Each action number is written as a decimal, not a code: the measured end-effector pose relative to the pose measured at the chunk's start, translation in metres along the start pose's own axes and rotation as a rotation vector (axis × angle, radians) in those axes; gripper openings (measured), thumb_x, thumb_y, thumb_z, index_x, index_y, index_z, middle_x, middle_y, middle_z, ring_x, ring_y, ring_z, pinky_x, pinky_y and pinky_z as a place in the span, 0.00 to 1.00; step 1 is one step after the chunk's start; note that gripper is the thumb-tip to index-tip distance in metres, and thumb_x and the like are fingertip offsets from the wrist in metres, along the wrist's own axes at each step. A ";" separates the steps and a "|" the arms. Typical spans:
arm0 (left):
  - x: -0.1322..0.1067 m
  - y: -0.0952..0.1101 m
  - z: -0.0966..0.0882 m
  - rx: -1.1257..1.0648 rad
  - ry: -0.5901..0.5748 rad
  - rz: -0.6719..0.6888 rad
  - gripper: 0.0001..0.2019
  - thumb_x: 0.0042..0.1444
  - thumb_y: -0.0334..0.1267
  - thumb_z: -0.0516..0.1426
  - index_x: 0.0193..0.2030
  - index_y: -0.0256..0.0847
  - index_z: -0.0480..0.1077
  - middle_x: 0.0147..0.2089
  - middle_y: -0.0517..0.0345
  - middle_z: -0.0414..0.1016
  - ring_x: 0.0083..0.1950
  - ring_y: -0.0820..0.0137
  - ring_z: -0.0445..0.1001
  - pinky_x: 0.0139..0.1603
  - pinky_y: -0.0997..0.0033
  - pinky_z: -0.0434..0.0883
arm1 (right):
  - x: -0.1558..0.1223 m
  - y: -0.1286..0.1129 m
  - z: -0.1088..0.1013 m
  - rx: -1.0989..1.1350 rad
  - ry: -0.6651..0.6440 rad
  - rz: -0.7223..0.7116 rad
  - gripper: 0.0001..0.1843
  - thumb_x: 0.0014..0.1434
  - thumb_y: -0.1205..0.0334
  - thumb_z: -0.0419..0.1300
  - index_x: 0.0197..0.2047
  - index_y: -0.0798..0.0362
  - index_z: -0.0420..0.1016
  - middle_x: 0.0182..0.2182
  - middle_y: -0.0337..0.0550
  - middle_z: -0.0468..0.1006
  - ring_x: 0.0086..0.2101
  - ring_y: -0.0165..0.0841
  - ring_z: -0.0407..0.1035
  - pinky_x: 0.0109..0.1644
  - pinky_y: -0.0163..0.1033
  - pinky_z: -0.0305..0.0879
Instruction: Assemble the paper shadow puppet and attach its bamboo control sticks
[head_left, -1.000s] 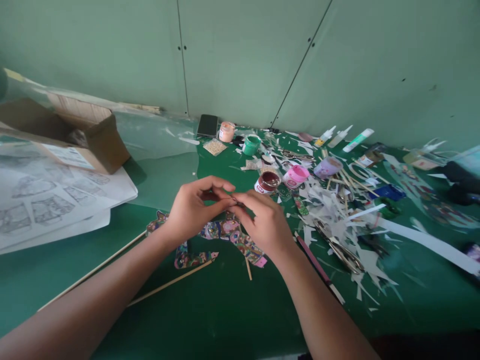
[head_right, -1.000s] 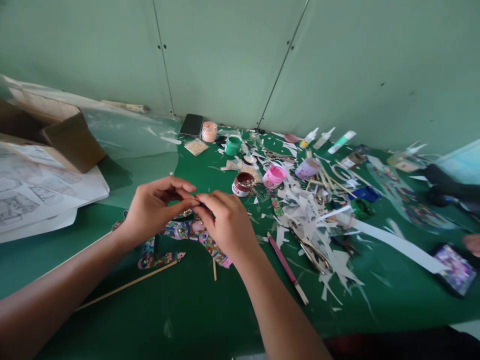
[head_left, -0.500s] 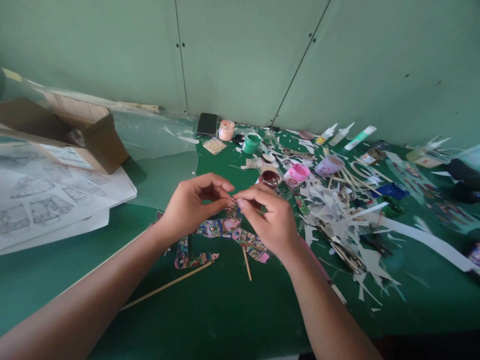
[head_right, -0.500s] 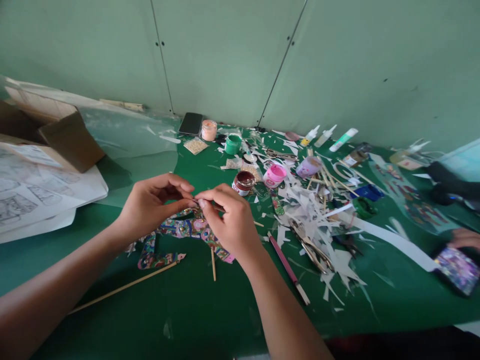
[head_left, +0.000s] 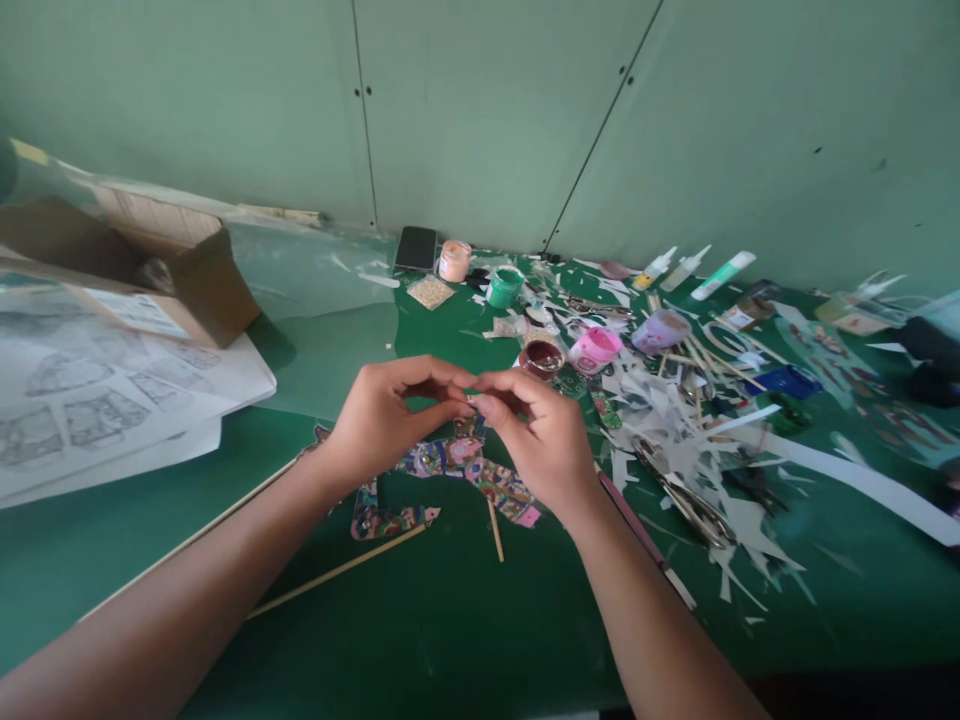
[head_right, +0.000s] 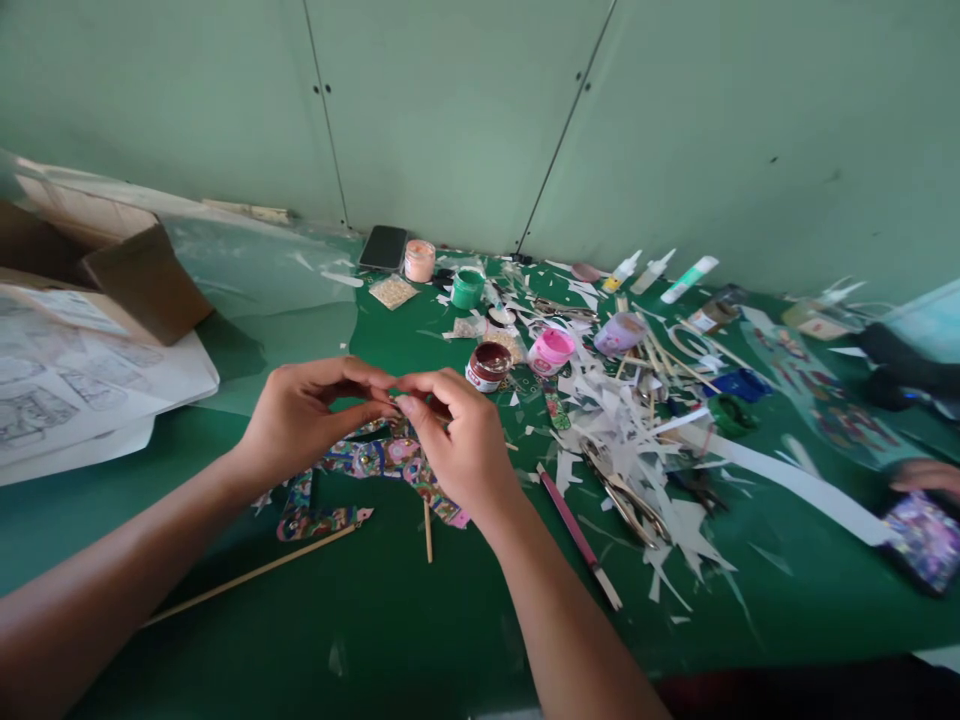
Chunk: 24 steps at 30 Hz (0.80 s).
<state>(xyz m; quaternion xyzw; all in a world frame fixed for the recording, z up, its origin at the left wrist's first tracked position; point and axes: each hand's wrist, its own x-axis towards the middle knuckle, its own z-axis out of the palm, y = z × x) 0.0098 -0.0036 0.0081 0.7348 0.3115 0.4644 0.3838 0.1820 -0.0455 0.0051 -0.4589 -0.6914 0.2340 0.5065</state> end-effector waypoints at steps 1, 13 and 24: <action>0.000 0.000 0.000 0.006 0.016 0.019 0.06 0.51 0.32 0.64 0.38 0.38 0.77 0.33 0.56 0.82 0.35 0.70 0.81 0.39 0.75 0.79 | 0.000 0.001 0.000 0.011 -0.003 0.026 0.07 0.63 0.64 0.57 0.41 0.54 0.76 0.35 0.43 0.79 0.33 0.30 0.72 0.36 0.36 0.68; -0.002 0.004 0.003 0.068 0.125 0.073 0.05 0.50 0.30 0.65 0.33 0.37 0.75 0.30 0.59 0.79 0.32 0.73 0.79 0.35 0.78 0.77 | -0.001 0.000 -0.003 -0.259 -0.015 -0.196 0.09 0.61 0.69 0.55 0.43 0.55 0.75 0.38 0.49 0.77 0.41 0.36 0.73 0.45 0.43 0.70; 0.002 0.004 0.002 -0.196 0.022 -0.180 0.10 0.47 0.33 0.67 0.37 0.37 0.77 0.30 0.58 0.81 0.33 0.71 0.80 0.37 0.76 0.79 | -0.004 0.009 0.003 -0.400 0.027 -0.338 0.12 0.66 0.69 0.53 0.44 0.56 0.79 0.32 0.47 0.79 0.32 0.31 0.73 0.35 0.36 0.69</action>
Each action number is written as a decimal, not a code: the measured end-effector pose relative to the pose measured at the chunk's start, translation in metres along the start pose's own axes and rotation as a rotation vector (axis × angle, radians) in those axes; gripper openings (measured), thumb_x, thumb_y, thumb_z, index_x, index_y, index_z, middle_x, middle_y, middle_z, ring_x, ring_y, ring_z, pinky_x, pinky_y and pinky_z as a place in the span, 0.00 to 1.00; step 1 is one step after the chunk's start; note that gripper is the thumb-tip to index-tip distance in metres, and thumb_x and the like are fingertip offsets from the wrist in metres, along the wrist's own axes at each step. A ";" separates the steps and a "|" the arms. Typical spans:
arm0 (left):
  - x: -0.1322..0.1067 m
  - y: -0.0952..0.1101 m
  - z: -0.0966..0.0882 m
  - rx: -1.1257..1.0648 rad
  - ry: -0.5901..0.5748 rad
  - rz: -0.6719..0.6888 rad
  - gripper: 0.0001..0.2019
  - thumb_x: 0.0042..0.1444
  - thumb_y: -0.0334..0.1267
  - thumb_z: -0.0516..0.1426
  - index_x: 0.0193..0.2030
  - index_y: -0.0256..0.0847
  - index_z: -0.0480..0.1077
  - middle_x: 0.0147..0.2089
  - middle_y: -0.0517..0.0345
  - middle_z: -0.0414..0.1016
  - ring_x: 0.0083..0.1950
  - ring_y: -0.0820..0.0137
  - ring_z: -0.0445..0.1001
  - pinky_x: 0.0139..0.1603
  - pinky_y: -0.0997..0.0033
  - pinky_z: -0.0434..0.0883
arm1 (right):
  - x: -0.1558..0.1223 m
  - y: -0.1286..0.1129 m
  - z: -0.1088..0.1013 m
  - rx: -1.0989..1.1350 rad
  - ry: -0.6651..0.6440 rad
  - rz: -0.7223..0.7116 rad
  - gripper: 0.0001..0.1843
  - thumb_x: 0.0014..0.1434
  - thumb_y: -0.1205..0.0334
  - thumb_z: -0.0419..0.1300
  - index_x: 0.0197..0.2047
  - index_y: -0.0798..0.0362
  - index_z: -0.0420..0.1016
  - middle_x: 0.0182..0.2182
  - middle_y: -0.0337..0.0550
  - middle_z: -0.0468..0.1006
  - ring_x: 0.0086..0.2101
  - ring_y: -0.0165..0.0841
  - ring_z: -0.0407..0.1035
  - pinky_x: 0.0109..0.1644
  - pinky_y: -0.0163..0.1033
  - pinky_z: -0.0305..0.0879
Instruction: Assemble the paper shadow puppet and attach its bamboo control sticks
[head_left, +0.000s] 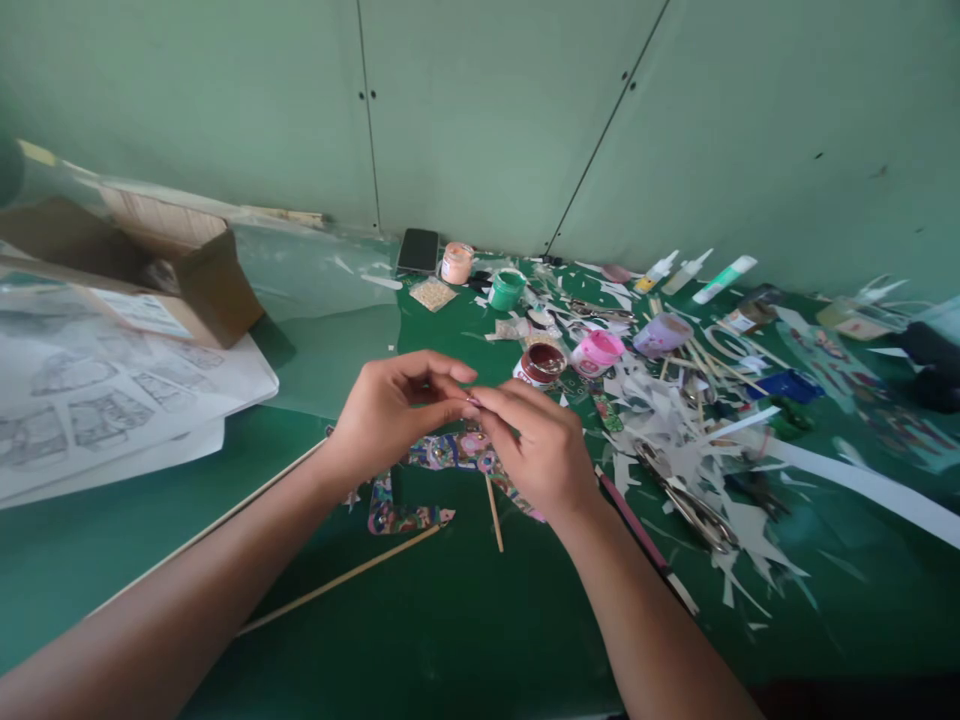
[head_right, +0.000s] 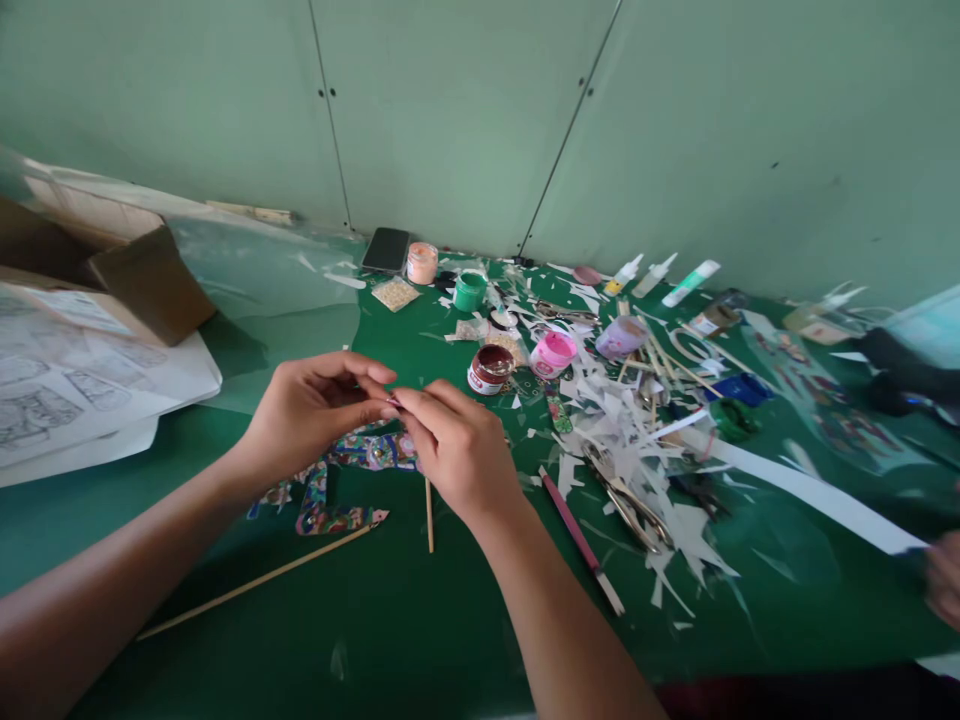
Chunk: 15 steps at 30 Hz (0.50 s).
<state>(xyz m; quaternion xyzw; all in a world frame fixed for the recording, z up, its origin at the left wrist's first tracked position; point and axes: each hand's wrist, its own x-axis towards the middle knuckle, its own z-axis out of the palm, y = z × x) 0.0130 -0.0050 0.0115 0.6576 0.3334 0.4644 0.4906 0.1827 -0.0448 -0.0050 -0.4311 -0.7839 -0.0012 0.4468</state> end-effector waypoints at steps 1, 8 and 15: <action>0.000 0.000 0.000 -0.017 -0.008 -0.018 0.10 0.47 0.33 0.67 0.37 0.37 0.77 0.30 0.58 0.81 0.34 0.71 0.81 0.38 0.75 0.80 | 0.000 0.000 0.000 -0.004 0.014 -0.014 0.12 0.66 0.70 0.53 0.45 0.56 0.79 0.32 0.47 0.79 0.32 0.31 0.73 0.35 0.35 0.69; 0.003 0.002 -0.003 0.037 -0.022 -0.094 0.09 0.45 0.37 0.68 0.33 0.37 0.78 0.31 0.56 0.82 0.35 0.68 0.81 0.38 0.72 0.80 | 0.000 0.000 0.002 -0.016 0.050 -0.038 0.15 0.66 0.71 0.52 0.45 0.55 0.81 0.33 0.47 0.82 0.33 0.31 0.76 0.37 0.35 0.72; 0.006 0.000 -0.009 0.027 -0.096 -0.126 0.08 0.43 0.36 0.69 0.30 0.38 0.78 0.30 0.56 0.82 0.33 0.68 0.81 0.37 0.71 0.80 | -0.001 -0.002 0.003 -0.010 -0.022 -0.013 0.15 0.65 0.70 0.53 0.45 0.55 0.80 0.35 0.47 0.82 0.35 0.32 0.76 0.39 0.37 0.73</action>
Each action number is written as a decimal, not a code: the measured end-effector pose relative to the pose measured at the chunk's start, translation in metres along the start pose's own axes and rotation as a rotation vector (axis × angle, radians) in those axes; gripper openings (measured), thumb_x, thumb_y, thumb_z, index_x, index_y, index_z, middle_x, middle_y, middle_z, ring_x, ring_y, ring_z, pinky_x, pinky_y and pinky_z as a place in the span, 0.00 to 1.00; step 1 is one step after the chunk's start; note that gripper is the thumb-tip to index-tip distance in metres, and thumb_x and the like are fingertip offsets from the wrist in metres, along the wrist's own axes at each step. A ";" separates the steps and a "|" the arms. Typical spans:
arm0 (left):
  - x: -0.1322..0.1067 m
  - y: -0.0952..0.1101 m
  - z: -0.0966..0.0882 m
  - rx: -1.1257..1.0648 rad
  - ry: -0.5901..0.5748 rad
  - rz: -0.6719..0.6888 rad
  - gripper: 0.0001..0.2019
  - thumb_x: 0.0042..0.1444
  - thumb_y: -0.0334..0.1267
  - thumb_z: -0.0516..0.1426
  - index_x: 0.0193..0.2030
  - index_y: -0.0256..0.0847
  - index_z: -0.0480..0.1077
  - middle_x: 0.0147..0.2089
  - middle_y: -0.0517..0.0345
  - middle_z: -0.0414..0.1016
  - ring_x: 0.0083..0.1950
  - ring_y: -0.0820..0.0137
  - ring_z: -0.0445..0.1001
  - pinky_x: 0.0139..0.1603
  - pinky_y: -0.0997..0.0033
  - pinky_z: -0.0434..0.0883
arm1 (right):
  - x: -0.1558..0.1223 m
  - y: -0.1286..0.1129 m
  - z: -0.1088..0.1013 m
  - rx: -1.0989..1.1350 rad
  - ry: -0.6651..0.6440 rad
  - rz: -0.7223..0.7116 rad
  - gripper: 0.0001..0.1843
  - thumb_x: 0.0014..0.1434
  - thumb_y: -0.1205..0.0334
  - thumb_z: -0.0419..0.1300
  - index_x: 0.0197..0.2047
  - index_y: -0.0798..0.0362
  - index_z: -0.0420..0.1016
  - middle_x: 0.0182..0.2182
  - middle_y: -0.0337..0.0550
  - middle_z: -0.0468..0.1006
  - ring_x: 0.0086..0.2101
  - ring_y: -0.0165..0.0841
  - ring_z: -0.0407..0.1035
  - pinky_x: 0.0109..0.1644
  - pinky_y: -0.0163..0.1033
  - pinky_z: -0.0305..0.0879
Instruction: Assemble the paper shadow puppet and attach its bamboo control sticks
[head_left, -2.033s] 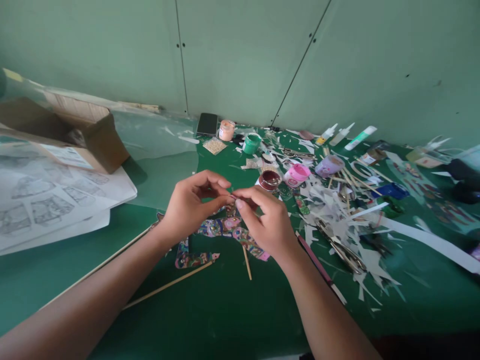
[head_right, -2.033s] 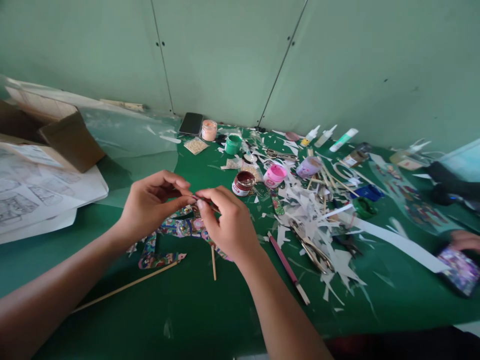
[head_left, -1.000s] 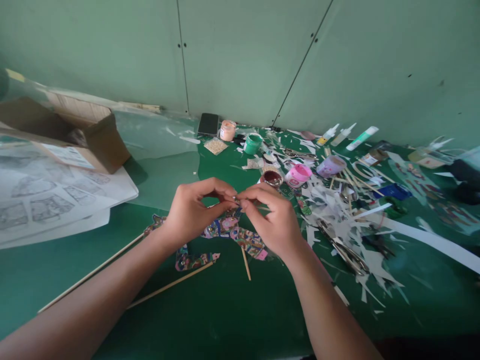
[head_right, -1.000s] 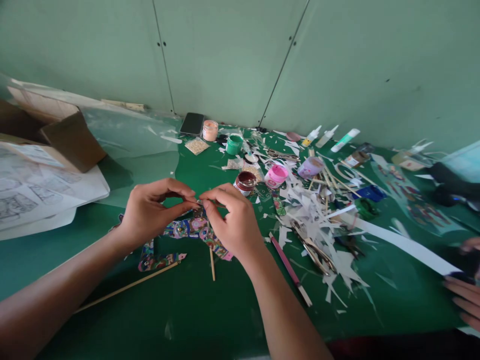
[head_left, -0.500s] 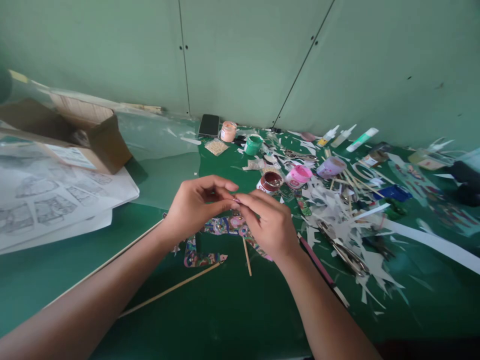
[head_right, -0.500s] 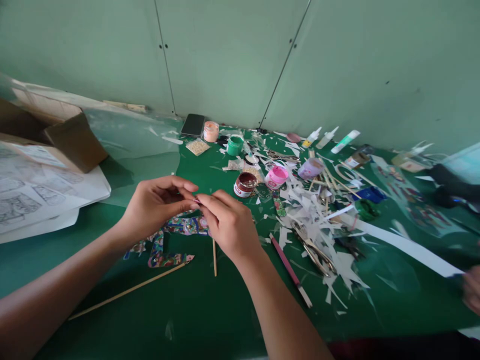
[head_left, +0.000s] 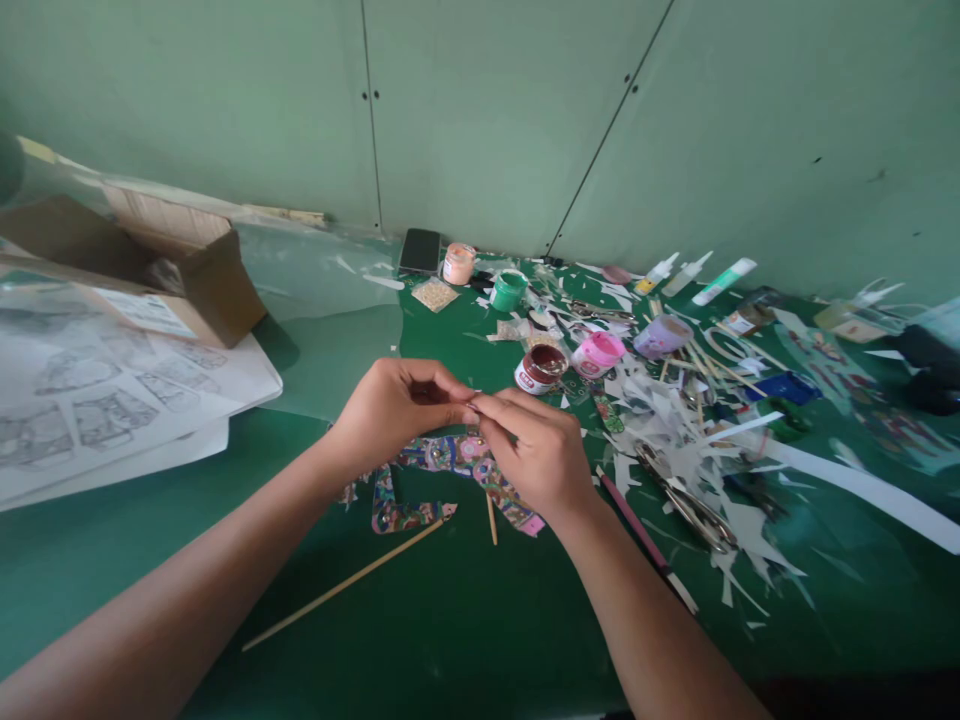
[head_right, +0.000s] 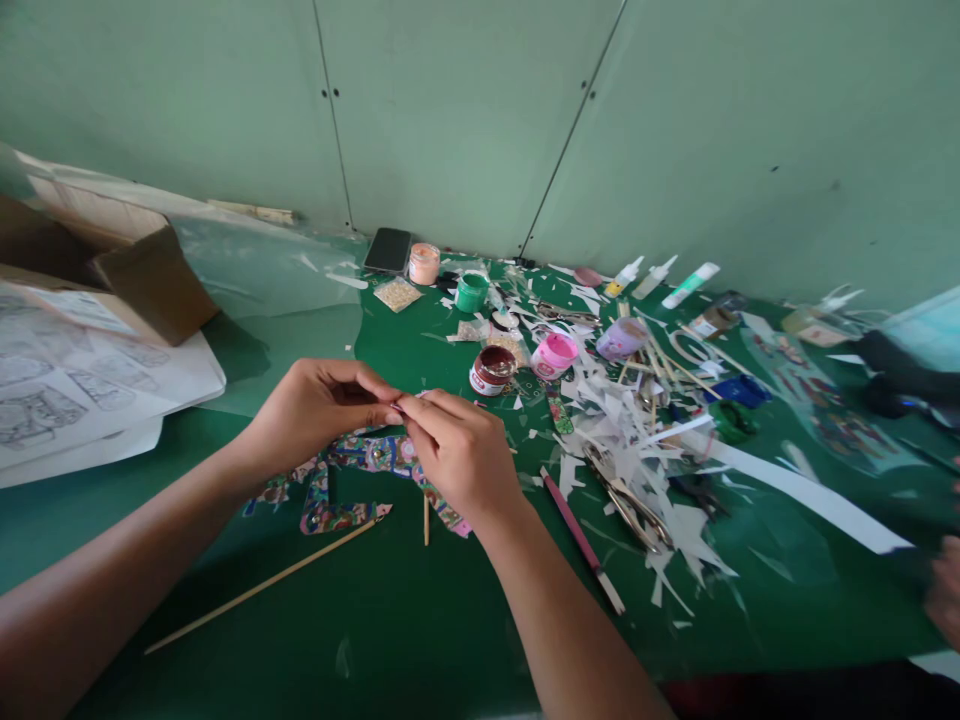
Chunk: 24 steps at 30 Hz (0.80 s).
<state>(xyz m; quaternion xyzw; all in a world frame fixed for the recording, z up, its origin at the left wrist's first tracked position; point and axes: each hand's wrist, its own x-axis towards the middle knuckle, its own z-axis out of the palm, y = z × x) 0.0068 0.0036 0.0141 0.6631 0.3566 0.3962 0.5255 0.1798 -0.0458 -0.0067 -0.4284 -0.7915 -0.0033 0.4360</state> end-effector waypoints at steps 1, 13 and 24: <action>0.000 0.000 0.000 -0.008 -0.004 0.000 0.07 0.43 0.36 0.69 0.30 0.38 0.78 0.30 0.56 0.82 0.33 0.68 0.81 0.37 0.71 0.80 | 0.000 0.000 0.000 -0.005 0.003 0.001 0.15 0.65 0.70 0.52 0.45 0.55 0.80 0.35 0.47 0.82 0.35 0.32 0.76 0.39 0.37 0.73; -0.002 -0.001 0.006 0.006 0.057 0.025 0.08 0.45 0.38 0.68 0.32 0.38 0.79 0.31 0.55 0.82 0.33 0.69 0.80 0.35 0.72 0.79 | 0.000 -0.002 0.002 -0.087 0.081 -0.013 0.15 0.65 0.71 0.53 0.44 0.53 0.81 0.32 0.45 0.82 0.32 0.32 0.76 0.36 0.36 0.71; -0.009 -0.001 0.012 0.238 0.223 0.238 0.07 0.49 0.36 0.66 0.37 0.40 0.80 0.37 0.54 0.81 0.36 0.70 0.78 0.36 0.72 0.75 | -0.001 -0.007 0.005 -0.087 0.156 0.016 0.16 0.64 0.72 0.54 0.47 0.52 0.80 0.32 0.45 0.82 0.33 0.33 0.76 0.38 0.36 0.71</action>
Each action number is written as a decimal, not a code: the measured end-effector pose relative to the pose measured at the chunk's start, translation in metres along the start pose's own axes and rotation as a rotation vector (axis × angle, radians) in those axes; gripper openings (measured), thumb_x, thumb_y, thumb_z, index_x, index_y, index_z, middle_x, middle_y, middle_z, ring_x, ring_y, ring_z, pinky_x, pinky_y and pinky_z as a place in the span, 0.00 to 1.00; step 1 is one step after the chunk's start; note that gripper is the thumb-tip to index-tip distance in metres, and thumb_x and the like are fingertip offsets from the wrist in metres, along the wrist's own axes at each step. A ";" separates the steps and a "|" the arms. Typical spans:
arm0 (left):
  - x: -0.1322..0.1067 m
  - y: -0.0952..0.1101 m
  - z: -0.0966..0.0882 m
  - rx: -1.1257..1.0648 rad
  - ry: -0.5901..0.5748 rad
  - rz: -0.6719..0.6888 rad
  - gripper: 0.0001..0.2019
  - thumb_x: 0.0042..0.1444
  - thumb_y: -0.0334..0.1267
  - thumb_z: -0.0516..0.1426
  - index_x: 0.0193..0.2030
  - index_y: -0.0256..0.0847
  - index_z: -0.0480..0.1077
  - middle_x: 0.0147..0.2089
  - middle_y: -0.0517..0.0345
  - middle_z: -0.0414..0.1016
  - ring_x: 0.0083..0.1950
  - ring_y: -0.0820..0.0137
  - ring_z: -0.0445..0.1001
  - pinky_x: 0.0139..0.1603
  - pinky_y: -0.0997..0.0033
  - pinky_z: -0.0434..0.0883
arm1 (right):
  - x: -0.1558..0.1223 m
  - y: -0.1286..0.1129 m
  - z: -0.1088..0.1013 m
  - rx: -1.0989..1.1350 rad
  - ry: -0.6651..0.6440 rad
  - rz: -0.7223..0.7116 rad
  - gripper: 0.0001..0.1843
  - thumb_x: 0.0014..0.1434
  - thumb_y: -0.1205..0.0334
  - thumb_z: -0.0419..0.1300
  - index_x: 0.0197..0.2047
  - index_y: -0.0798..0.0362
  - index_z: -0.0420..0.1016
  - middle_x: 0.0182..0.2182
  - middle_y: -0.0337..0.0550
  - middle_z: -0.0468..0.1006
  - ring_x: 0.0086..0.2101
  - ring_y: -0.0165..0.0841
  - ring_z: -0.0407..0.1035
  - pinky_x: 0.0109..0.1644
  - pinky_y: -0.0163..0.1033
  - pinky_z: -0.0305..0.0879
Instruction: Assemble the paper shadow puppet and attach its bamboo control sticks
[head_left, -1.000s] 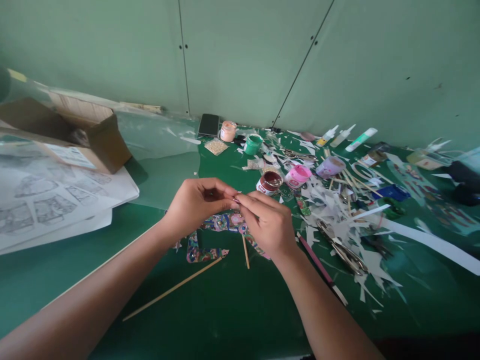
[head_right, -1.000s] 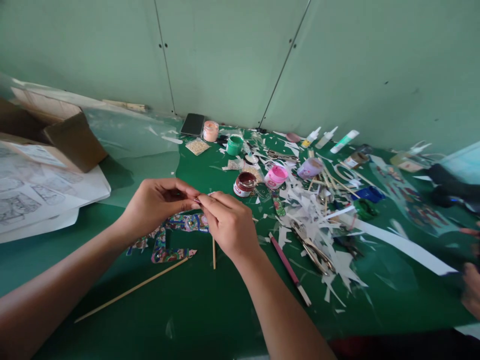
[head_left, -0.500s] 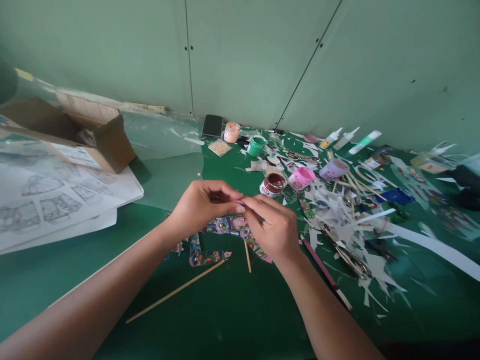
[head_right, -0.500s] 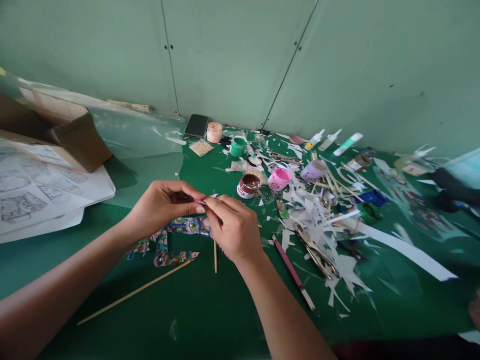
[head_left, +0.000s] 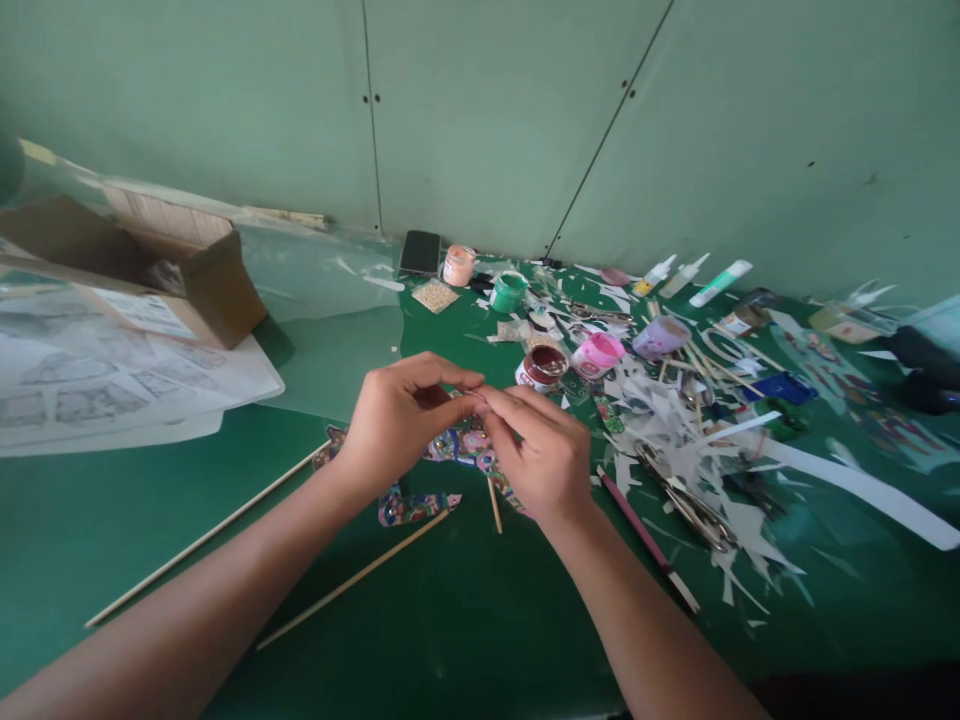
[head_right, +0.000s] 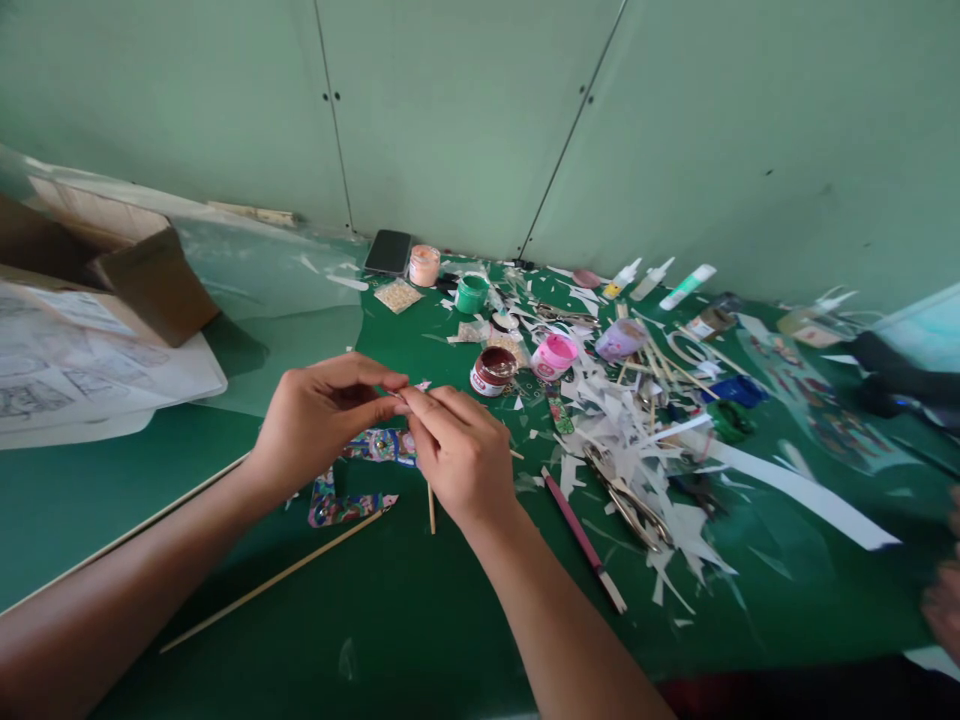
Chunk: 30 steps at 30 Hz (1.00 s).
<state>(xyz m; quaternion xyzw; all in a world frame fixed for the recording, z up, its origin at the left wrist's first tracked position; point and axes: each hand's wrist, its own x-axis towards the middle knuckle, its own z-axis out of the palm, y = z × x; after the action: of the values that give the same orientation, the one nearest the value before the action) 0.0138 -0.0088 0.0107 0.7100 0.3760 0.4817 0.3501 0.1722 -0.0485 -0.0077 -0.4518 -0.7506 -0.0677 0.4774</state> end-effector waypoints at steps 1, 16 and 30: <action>0.000 -0.001 0.000 -0.017 -0.005 -0.003 0.06 0.50 0.36 0.66 0.36 0.40 0.80 0.36 0.54 0.81 0.36 0.70 0.78 0.36 0.72 0.75 | 0.000 0.000 0.000 -0.003 0.004 -0.003 0.15 0.63 0.72 0.54 0.45 0.53 0.81 0.32 0.46 0.82 0.33 0.33 0.76 0.37 0.37 0.71; -0.004 -0.006 0.007 -0.263 -0.003 -0.135 0.07 0.48 0.38 0.67 0.34 0.40 0.81 0.35 0.53 0.81 0.37 0.67 0.79 0.39 0.69 0.78 | 0.001 0.000 0.000 0.009 -0.014 0.010 0.13 0.62 0.72 0.54 0.41 0.53 0.80 0.31 0.45 0.81 0.32 0.32 0.75 0.36 0.35 0.71; 0.000 -0.014 0.004 -0.246 -0.087 -0.161 0.07 0.49 0.39 0.67 0.32 0.39 0.79 0.35 0.54 0.83 0.38 0.67 0.81 0.40 0.70 0.78 | -0.001 0.003 0.003 0.026 -0.098 0.038 0.12 0.64 0.70 0.54 0.39 0.53 0.80 0.30 0.46 0.81 0.32 0.33 0.75 0.36 0.36 0.70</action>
<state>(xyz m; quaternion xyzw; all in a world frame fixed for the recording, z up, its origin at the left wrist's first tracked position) 0.0153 -0.0029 -0.0023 0.6494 0.3545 0.4632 0.4879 0.1727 -0.0457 -0.0108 -0.4628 -0.7649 -0.0268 0.4472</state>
